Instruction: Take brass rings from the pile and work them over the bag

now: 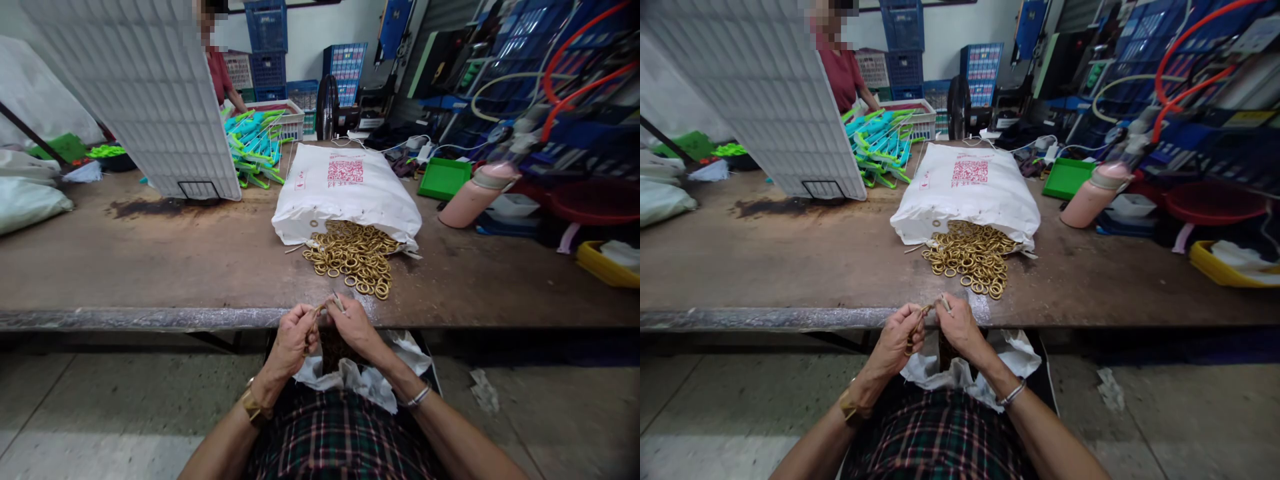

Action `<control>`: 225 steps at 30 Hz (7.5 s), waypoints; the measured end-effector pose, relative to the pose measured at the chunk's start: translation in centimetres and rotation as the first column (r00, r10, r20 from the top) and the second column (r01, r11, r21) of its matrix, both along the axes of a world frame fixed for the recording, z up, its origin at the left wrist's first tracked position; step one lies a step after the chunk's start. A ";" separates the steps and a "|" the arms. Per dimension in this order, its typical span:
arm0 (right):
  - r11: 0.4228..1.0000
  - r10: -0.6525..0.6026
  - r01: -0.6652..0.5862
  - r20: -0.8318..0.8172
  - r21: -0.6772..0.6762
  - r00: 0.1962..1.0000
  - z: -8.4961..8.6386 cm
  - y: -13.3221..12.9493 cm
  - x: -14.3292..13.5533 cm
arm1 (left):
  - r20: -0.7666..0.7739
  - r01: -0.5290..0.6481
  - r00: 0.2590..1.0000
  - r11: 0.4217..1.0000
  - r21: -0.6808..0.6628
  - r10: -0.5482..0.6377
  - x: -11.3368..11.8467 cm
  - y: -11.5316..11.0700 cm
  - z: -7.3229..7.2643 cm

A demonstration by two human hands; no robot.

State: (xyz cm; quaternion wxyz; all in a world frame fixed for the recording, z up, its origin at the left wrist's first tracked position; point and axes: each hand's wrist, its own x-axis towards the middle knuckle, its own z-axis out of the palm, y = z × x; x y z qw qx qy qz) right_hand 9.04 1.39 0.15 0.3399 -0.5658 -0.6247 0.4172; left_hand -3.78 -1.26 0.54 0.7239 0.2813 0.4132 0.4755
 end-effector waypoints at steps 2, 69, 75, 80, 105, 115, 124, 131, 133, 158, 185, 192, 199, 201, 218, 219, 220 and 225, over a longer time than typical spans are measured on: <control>0.994 0.068 -0.081 0.144 0.080 0.987 -0.2 -0.3 0.3 | -0.032 -0.011 0.999 1.000 0.012 0.011 0.0 0.1 0.1; 0.962 0.031 -0.121 -0.344 -0.244 0.938 0.0 -0.5 3.6 | -0.543 0.183 0.840 0.951 0.249 -0.019 3.0 1.1 -1.4; 0.954 -0.084 -0.049 -0.422 -0.296 0.902 -0.7 -0.7 3.1 | -0.636 0.155 0.764 0.924 0.351 0.114 2.9 1.4 -2.1; 0.917 -0.154 -0.084 -0.541 -0.389 0.827 -1.0 -0.9 3.1 | -0.662 0.119 0.713 0.890 0.439 0.231 3.5 1.4 -1.9; 0.996 -0.016 0.000 -0.183 -0.086 0.983 -0.8 1.1 3.4 | -0.367 0.179 0.919 0.982 0.054 -0.148 3.1 1.0 0.0; 0.997 0.041 -0.038 -0.039 0.063 0.998 -1.1 1.2 3.3 | -0.268 0.097 0.962 0.988 0.123 -0.061 2.6 0.7 -0.5; 0.958 0.182 -0.265 0.473 0.113 0.862 -1.4 -0.2 3.6 | -0.353 0.106 0.935 0.978 0.182 -0.035 2.6 0.7 -0.1; 0.953 0.237 -0.302 0.585 0.014 0.775 -0.6 -0.1 3.3 | -0.431 0.094 0.902 0.964 0.251 0.024 2.5 0.7 -0.1; 0.961 0.223 -0.276 0.640 -0.016 0.736 -0.4 0.0 3.3 | -0.448 0.118 0.894 0.956 0.270 0.017 2.4 0.4 0.2; 0.995 -0.095 0.082 0.850 0.061 0.519 -0.2 4.8 4.7 | 0.387 0.187 0.919 0.948 -0.259 -0.076 2.5 -0.3 -0.3; 0.995 -0.096 0.020 0.837 0.101 0.539 -0.1 4.3 2.8 | 0.027 0.028 0.999 0.981 -0.192 -0.024 0.8 0.6 -1.4; 0.992 -0.103 0.000 0.808 0.126 0.580 -0.3 3.9 2.8 | -0.140 -0.020 0.990 0.996 -0.092 0.007 0.8 1.8 -0.9; 0.962 0.006 -0.146 0.519 0.231 0.855 -0.4 3.3 2.2 | -0.391 0.061 0.920 0.997 0.048 -0.038 1.2 3.2 -0.9; 0.963 0.037 -0.141 0.406 0.231 0.913 -0.2 2.9 1.8 | -0.400 0.085 0.915 0.994 0.074 -0.049 1.2 3.3 -1.1; 0.912 -0.004 -0.127 -0.319 -0.390 0.948 -0.4 2.4 1.4 | -0.574 0.047 0.785 0.901 0.432 0.234 1.4 2.3 -0.6; 0.905 -0.023 -0.127 -0.345 -0.406 0.938 -0.5 2.4 1.4 | -0.557 0.054 0.804 0.908 0.416 0.207 1.4 2.3 -0.6; 0.907 -0.037 -0.116 -0.350 -0.406 0.936 -0.7 2.4 1.3 | -0.533 0.063 0.829 0.920 0.386 0.166 1.4 2.3 -0.7; 0.981 -0.022 -0.020 -0.214 -0.194 0.977 -0.6 2.6 1.2 | -0.412 0.088 0.911 0.981 0.171 -0.010 1.3 2.4 -0.7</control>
